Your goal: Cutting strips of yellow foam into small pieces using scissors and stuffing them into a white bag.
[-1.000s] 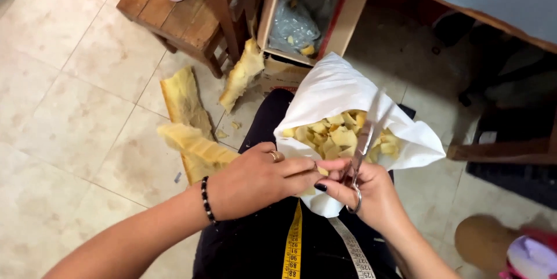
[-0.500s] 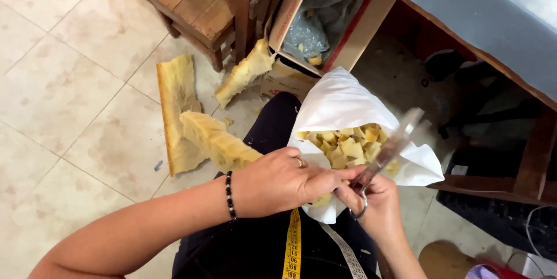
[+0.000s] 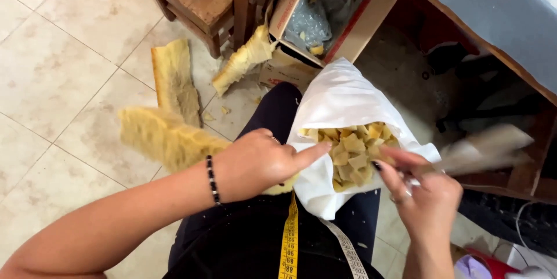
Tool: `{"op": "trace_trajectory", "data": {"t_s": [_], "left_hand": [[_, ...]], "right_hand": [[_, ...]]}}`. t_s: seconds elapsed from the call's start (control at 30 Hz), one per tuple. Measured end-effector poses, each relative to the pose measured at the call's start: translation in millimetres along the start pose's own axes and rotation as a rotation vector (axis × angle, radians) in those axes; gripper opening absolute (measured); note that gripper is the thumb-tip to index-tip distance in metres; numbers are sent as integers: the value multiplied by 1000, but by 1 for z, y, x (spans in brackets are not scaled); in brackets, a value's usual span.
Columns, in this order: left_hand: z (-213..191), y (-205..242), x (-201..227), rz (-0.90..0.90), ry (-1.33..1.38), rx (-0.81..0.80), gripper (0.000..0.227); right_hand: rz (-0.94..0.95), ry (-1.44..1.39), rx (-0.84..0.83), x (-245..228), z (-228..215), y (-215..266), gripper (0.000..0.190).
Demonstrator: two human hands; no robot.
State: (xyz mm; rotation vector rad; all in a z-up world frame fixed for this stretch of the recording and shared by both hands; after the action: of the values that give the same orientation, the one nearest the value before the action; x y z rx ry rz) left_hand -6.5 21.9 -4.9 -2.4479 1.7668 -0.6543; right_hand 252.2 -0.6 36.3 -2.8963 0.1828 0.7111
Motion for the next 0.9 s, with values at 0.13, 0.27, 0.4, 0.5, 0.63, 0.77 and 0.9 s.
{"op": "trace_trajectory", "data": {"t_s": [0.13, 0.27, 0.4, 0.5, 0.63, 0.77, 0.9], "left_hand": [[23, -25, 6, -49, 202, -266, 87], [59, -30, 0, -56, 89, -169, 71], [42, -25, 9, 39, 1, -54, 30], [23, -12, 16, 55, 49, -18, 6], [25, 5, 15, 74, -78, -2, 20], [33, 1, 18, 76, -8, -75, 13], [23, -4, 27, 117, -132, 23, 22]], "right_hand": [[83, -104, -223, -31, 25, -21, 61], [107, -186, -59, -15, 20, -21, 23], [184, -260, 36, 4, -3, -6, 17], [157, -148, -106, 36, -9, 22, 20], [294, -235, -435, 57, 28, 56, 36], [13, -58, -463, 54, 65, 63, 76], [-96, 69, -296, 54, 67, 59, 18]]}}
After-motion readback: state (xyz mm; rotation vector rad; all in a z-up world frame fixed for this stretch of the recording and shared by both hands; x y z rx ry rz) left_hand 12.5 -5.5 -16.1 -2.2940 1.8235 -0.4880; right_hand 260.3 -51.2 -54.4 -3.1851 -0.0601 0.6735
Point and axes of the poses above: each hand's wrist, its own y-axis away from the middle knuckle, its own z-axis out of the palm, x = y × z, the point moved 5 cm from there along -y, towards the middle knuckle, and after that the axes turned 14 degrees about z, right-handed, at the moved point
